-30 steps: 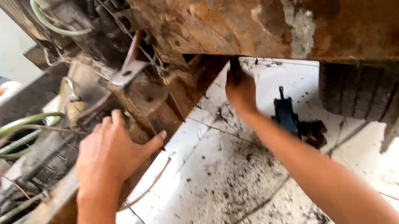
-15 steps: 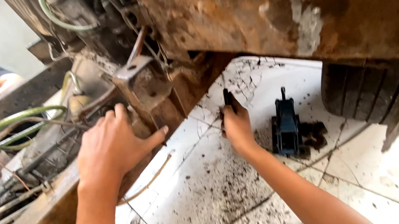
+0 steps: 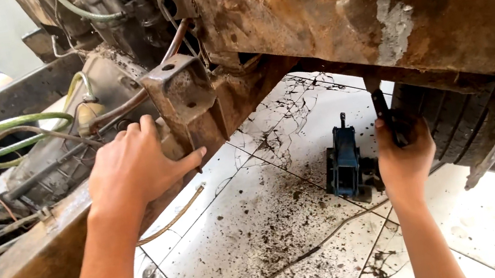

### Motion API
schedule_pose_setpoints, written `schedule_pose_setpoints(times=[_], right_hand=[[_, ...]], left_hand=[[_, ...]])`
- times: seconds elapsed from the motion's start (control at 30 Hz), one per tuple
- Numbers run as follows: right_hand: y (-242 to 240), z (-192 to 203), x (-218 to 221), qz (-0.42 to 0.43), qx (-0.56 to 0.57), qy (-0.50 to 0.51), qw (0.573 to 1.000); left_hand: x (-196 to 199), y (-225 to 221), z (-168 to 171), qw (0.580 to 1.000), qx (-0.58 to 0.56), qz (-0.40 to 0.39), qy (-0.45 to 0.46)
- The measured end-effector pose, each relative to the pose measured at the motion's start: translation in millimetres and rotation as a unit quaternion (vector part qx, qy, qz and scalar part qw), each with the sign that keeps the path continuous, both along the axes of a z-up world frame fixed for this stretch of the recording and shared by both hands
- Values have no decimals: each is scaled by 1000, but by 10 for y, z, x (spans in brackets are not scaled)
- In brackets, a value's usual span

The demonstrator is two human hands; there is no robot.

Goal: The person uses a wire brush to scrub rust and grime from the undercarriage of a vehicle, focusing on a metal bracket and the frame. The person holds the frame with one hand while scrubbing with the other, moving the brush back and forth across the surface.

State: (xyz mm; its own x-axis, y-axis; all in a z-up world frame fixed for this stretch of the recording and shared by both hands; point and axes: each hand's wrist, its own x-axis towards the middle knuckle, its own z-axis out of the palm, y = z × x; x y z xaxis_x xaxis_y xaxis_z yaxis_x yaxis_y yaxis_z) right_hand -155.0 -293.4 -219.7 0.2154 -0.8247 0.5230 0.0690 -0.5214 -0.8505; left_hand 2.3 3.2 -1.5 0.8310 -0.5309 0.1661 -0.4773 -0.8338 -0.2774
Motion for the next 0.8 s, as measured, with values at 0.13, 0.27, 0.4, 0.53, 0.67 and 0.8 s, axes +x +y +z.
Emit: schedule_pose_setpoints(times=[0.13, 0.27, 0.4, 0.53, 0.67, 0.8], right_hand=[[-214, -87, 55, 40, 14, -49, 998], [-167, -13, 173, 13, -2, 16, 1000], [-42, -50, 184, 36, 49, -20, 998], [-324, -43, 403, 2, -27, -49, 998], [-470, 174, 656, 26, -78, 34, 996], [83, 509, 281, 60, 71, 10, 996]], left_hand=[[10, -41, 6, 999, 10, 26, 38], [46, -9, -47, 999, 27, 29, 28], [22, -27, -24, 1000, 9, 19, 22], [32, -10, 5, 997, 36, 52, 43], [28, -28, -44, 1000, 14, 8, 12], [75, -28, -39, 1000, 12, 10, 3]])
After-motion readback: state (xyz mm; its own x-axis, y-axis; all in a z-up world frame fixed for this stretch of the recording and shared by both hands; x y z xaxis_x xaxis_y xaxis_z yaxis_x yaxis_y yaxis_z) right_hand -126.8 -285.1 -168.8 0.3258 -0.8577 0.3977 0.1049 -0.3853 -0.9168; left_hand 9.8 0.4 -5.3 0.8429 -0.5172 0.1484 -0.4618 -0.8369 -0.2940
